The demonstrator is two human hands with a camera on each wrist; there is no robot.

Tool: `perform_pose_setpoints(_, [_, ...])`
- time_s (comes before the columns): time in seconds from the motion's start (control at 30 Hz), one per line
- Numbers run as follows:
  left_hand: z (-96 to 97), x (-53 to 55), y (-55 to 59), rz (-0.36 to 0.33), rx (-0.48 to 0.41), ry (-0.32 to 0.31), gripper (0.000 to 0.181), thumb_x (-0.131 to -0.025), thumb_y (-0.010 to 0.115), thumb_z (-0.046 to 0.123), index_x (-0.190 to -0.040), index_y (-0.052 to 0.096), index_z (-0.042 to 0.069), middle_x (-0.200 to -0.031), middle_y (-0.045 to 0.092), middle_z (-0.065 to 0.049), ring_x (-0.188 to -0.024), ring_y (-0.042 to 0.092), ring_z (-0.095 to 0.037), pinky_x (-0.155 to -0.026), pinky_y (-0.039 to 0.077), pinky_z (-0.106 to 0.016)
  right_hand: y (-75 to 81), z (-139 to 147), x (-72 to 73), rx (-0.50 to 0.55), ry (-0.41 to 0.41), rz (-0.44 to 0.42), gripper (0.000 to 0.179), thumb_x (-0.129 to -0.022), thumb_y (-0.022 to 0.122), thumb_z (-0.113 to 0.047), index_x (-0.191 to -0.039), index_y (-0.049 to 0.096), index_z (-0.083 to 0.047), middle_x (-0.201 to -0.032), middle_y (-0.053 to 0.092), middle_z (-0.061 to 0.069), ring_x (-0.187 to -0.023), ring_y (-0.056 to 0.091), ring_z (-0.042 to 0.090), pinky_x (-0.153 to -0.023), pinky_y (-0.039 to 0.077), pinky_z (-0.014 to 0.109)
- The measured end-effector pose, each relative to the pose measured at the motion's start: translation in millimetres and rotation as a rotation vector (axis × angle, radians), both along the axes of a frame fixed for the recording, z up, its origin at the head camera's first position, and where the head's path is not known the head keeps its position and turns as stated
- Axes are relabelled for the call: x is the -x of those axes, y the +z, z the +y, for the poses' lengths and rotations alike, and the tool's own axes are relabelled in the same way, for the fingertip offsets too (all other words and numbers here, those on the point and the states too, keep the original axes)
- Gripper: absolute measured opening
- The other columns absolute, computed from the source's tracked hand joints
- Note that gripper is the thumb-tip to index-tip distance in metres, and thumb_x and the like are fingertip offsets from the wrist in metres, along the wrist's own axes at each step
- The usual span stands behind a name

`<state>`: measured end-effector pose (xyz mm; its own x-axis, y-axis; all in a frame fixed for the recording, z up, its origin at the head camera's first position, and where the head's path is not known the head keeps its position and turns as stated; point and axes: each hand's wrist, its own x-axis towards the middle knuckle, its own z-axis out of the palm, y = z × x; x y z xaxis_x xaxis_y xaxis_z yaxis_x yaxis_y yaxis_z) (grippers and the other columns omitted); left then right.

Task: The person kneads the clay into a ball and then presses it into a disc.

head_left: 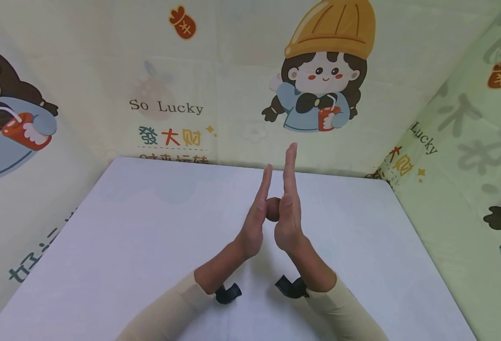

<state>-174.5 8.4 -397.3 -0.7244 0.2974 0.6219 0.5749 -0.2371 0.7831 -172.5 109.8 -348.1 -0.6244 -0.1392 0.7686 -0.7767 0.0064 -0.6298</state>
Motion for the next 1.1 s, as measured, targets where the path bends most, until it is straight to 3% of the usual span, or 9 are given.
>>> perform_pose_setpoints(0.1, [1.7,-4.8,3.6,0.017,-0.007,-0.004,0.069,-0.114,0.015,0.047,-0.169,0.001,0.007,-0.174,0.016,-0.009,-0.126,0.049,-0.026,-0.124,0.017,-0.042,-0.3,0.5,1.9,0.000,0.001,0.004,0.088,-0.110,0.021,-0.061,-0.166,-0.003,0.002,-0.176,-0.007,0.008,-0.123,0.053,0.015,-0.090,0.042,0.027])
perform_pose_setpoints(0.17, [2.4,-8.0,6.5,0.029,-0.009,0.000,0.071,-0.114,0.016,0.048,-0.169,0.001,0.007,-0.177,-0.001,-0.003,-0.150,0.028,-0.024,-0.127,0.009,-0.043,0.2,-0.1,2.5,0.002,0.006,0.008,0.088,-0.110,0.020,-0.061,-0.165,-0.004,0.004,-0.176,-0.008,0.009,-0.145,0.040,0.022,-0.115,0.032,0.036])
perform_pose_setpoints(0.23, [3.1,-10.0,10.0,0.048,-0.011,0.008,0.071,-0.114,0.016,0.048,-0.168,0.001,0.005,-0.177,0.000,-0.003,-0.160,0.009,-0.023,-0.127,0.004,-0.045,-0.4,-0.5,4.2,0.003,0.011,0.015,0.090,-0.110,0.020,-0.061,-0.164,-0.004,0.006,-0.176,-0.008,0.010,-0.161,-0.002,0.031,-0.125,0.009,0.052])
perform_pose_setpoints(0.3, [3.4,-11.5,13.1,0.063,-0.016,0.015,0.071,-0.114,0.016,0.048,-0.168,0.002,0.004,-0.177,0.000,-0.004,-0.160,0.009,-0.024,-0.127,0.004,-0.046,-2.0,0.0,5.1,0.003,0.019,0.011,0.090,-0.110,0.020,-0.061,-0.164,-0.005,0.006,-0.176,-0.009,0.012,-0.161,-0.002,0.030,-0.126,0.005,0.053])
perform_pose_setpoints(0.4, [3.7,-12.6,17.6,0.080,-0.028,0.021,0.072,-0.113,0.016,0.048,-0.168,0.001,0.003,-0.177,-0.001,-0.006,-0.161,0.002,-0.025,-0.127,0.003,-0.047,-5.6,1.7,6.8,0.011,0.035,-0.008,0.090,-0.110,0.021,-0.062,-0.165,-0.005,0.004,-0.176,-0.009,0.011,-0.146,0.034,0.024,-0.124,0.012,0.051])
perform_pose_setpoints(0.47, [3.8,-13.1,20.0,0.086,-0.035,0.025,0.073,-0.113,0.016,0.048,-0.168,0.001,0.002,-0.177,-0.001,-0.008,-0.161,0.001,-0.026,-0.127,0.003,-0.046,-7.1,2.6,6.7,0.017,0.048,-0.023,0.089,-0.110,0.022,-0.062,-0.166,-0.004,0.001,-0.176,-0.009,0.010,-0.108,0.056,0.019,-0.119,0.022,0.047])
perform_pose_setpoints(0.6, [2.9,-13.2,25.2,0.097,-0.041,0.043,0.075,-0.113,0.015,0.050,-0.167,0.001,0.001,-0.177,-0.002,-0.008,-0.161,-0.001,-0.026,-0.127,0.002,-0.046,-9.7,1.8,5.6,0.026,0.066,-0.044,0.086,-0.110,0.022,-0.062,-0.167,-0.003,-0.002,-0.176,-0.008,0.010,-0.052,0.041,0.013,-0.104,0.034,0.042])
perform_pose_setpoints(1.0, [-5.4,-9.1,35.1,0.157,-0.081,0.110,0.078,-0.112,0.015,0.054,-0.167,0.001,0.001,-0.177,-0.002,-0.006,-0.161,-0.002,-0.026,-0.127,0.002,-0.047,-28.7,-3.9,-2.7,-0.010,0.092,-0.021,0.078,-0.113,0.018,-0.056,-0.168,-0.001,-0.003,-0.175,0.007,0.015,-0.061,0.041,0.014,-0.111,0.032,0.036])
perform_pose_setpoints(1.1, [-7.7,-7.5,37.6,0.161,-0.095,0.123,0.077,-0.112,0.016,0.053,-0.168,0.002,0.002,-0.177,-0.001,-0.006,-0.161,-0.006,-0.025,-0.127,0.000,-0.047,-32.1,-5.5,-4.0,-0.014,0.095,-0.010,0.077,-0.113,0.018,-0.054,-0.168,-0.001,-0.003,-0.148,0.051,0.009,-0.067,0.045,0.013,-0.122,0.020,0.045])
